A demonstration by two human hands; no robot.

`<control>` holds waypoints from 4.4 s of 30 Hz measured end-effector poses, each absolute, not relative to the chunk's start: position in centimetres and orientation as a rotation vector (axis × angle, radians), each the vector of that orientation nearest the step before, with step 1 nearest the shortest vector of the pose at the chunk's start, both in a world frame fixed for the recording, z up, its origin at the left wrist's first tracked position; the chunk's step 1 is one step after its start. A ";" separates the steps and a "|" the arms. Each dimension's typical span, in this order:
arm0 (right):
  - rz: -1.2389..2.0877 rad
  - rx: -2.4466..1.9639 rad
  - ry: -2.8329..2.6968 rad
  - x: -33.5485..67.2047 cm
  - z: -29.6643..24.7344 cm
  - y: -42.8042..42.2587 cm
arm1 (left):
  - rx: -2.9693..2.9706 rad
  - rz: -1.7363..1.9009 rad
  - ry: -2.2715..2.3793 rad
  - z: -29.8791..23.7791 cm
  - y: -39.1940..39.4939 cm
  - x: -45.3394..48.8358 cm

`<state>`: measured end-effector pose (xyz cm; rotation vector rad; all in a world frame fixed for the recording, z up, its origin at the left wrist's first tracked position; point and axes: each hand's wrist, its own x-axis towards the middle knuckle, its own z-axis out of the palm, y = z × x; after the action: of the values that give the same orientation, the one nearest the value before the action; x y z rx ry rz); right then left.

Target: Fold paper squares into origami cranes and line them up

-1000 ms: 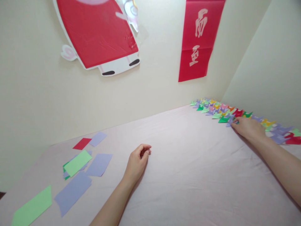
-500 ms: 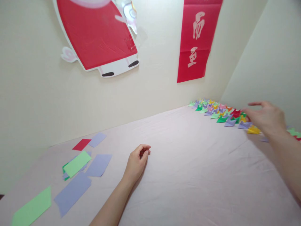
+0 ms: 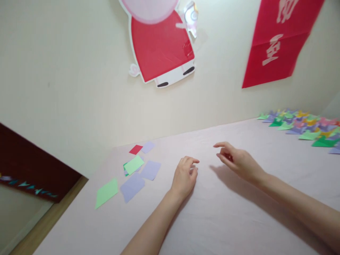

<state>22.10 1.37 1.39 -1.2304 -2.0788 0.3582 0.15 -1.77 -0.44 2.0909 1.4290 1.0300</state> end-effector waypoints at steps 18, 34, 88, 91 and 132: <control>0.680 -1.115 -2.181 20.0 -1.0 0.9 | 1.793 0.510 2.475 -0.6 -2.7 -21.4; 0.649 -1.110 -2.198 20.2 -1.2 0.9 | 1.840 0.723 2.283 -0.3 -3.5 -24.5; -0.082 -0.850 -2.632 25.7 -0.2 -2.2 | 2.594 0.420 1.297 -0.1 -7.3 1.7; -0.097 -0.911 -2.568 26.0 -0.2 -1.9 | 2.701 0.388 1.303 0.3 -6.4 2.4; 0.713 -1.342 -2.279 21.9 -0.6 -0.7 | 2.919 0.603 1.397 -2.8 -7.2 2.6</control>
<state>21.87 -0.65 -0.58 -1.3416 -2.2789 0.7126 2.63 -7.20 -2.84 2.9185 1.3966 0.6031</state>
